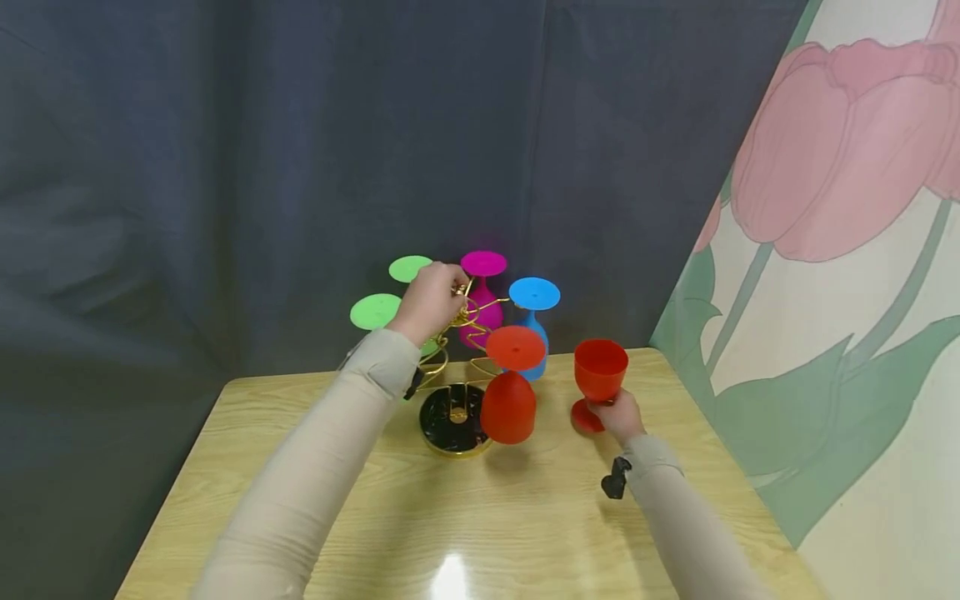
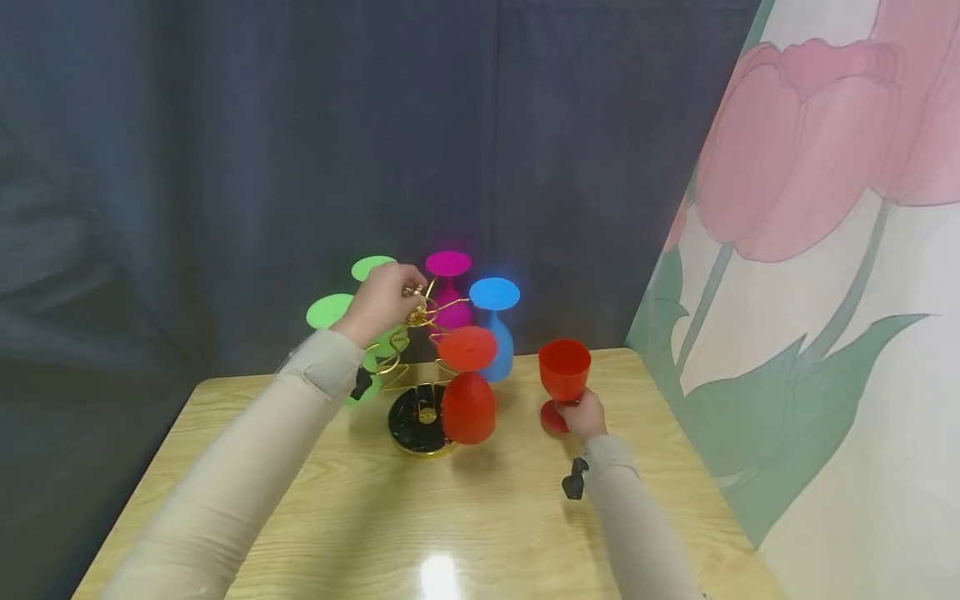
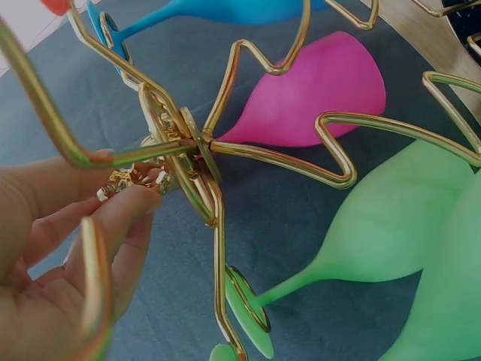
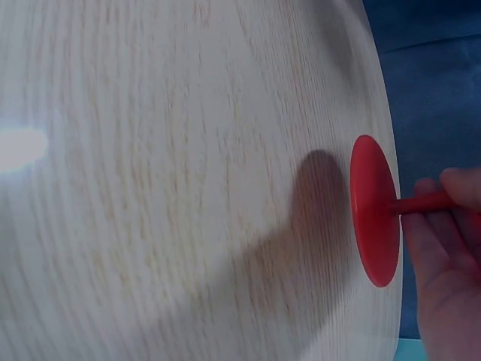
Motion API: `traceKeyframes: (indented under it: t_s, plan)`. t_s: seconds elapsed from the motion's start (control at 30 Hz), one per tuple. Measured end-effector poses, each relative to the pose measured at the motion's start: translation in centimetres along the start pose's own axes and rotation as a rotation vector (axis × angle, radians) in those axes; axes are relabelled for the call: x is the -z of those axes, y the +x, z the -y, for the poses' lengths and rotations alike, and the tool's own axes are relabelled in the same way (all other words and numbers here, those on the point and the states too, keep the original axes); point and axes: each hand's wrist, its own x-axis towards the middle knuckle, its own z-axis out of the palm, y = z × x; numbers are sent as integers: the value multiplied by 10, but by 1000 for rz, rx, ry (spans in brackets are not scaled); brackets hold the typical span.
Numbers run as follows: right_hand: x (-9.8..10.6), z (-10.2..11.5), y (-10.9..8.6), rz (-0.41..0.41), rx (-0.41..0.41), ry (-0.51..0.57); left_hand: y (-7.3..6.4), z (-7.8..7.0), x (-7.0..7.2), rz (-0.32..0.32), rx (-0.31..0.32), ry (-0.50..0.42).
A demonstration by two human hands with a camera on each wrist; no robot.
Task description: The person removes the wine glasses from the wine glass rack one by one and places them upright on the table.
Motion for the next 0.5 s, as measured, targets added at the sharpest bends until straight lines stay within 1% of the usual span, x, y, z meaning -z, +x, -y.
traceKeyframes:
  t_s: [0.1, 0.2, 0.3, 0.37, 0.5]
  plan:
    - [-8, 1, 1, 27, 4, 47, -2, 4, 3, -11, 1, 27]
    - [-10, 0, 3, 21, -19, 65, -2, 4, 4, 1, -7, 40]
    - [-5, -3, 5, -8, -38, 59, 1, 1, 3, 19, -27, 39]
    - [-4, -4, 7, -11, -50, 55, 3, 0, 3, 22, -44, 40]
    - [-1, -7, 10, -17, -51, 27, 6, 2, 3, 34, -85, 46]
